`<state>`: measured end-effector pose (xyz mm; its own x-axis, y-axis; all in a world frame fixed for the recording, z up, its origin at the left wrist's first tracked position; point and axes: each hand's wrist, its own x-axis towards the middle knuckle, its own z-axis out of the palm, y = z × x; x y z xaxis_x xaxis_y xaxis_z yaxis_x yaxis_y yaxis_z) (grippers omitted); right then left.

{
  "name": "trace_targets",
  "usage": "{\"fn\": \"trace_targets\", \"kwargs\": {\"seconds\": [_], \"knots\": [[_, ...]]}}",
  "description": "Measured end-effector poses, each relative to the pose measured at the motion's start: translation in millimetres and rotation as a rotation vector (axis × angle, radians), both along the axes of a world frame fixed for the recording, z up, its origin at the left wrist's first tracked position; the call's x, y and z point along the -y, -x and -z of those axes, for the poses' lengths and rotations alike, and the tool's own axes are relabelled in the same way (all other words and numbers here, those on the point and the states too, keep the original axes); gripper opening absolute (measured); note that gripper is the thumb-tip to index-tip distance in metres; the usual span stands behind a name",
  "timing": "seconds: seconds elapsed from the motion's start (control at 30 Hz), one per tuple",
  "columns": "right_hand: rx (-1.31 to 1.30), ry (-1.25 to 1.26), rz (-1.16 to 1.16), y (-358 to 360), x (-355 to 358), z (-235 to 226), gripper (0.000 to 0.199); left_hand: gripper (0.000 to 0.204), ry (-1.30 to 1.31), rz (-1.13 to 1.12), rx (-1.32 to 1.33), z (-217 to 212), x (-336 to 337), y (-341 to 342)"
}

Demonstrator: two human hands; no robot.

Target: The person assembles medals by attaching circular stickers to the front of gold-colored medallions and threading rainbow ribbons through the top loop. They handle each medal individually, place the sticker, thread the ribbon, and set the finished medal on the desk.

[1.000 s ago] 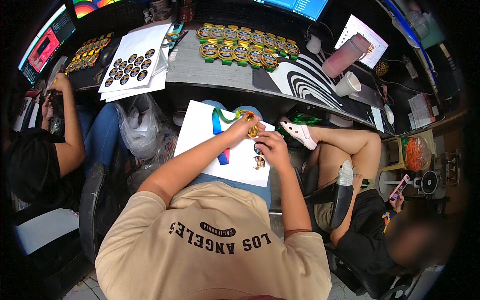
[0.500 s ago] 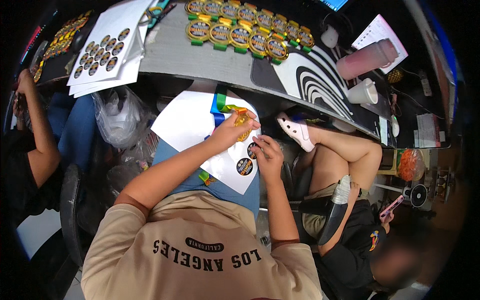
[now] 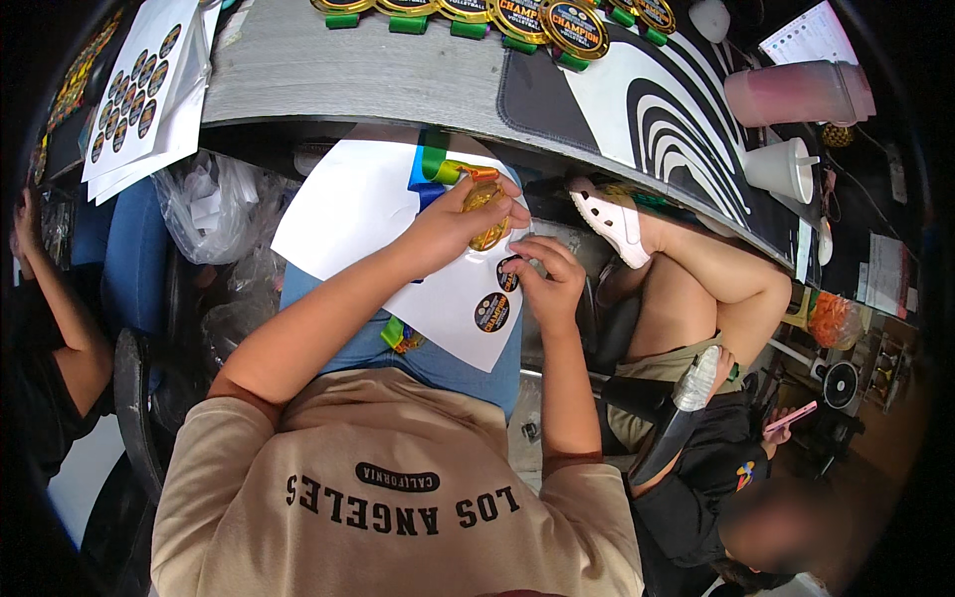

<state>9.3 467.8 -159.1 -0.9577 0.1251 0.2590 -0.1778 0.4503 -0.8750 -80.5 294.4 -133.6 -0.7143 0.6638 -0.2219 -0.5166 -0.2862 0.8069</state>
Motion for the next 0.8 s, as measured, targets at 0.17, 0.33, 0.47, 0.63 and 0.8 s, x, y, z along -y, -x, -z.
{"fn": "trace_targets", "kwargs": {"seconds": [0.17, 0.33, 0.47, 0.63, 0.8], "knots": [[-0.024, -0.019, 0.000, 1.0, -2.2, 2.0, 0.021, 0.030, 0.032, 0.006, 0.051, -0.9, -0.5, 2.3], [-0.023, -0.069, -0.002, -0.4, -2.6, -0.4, 0.020, 0.031, 0.015, 0.003, 0.059, -0.3, 0.4, 2.4], [-0.131, -0.104, -0.004, -2.9, -1.2, -0.1, 0.018, 0.032, -0.008, 0.000, 0.085, 0.3, 1.4, 2.1], [-0.163, -0.118, 0.008, -7.9, 1.2, 0.2, 0.014, 0.032, 0.001, 0.004, 0.108, 0.9, 2.4, 2.3], [-0.076, -0.130, -0.037, -7.4, -3.8, -8.1, 0.011, 0.032, 0.019, 0.018, 0.103, 0.9, 2.3, 4.4]]}}
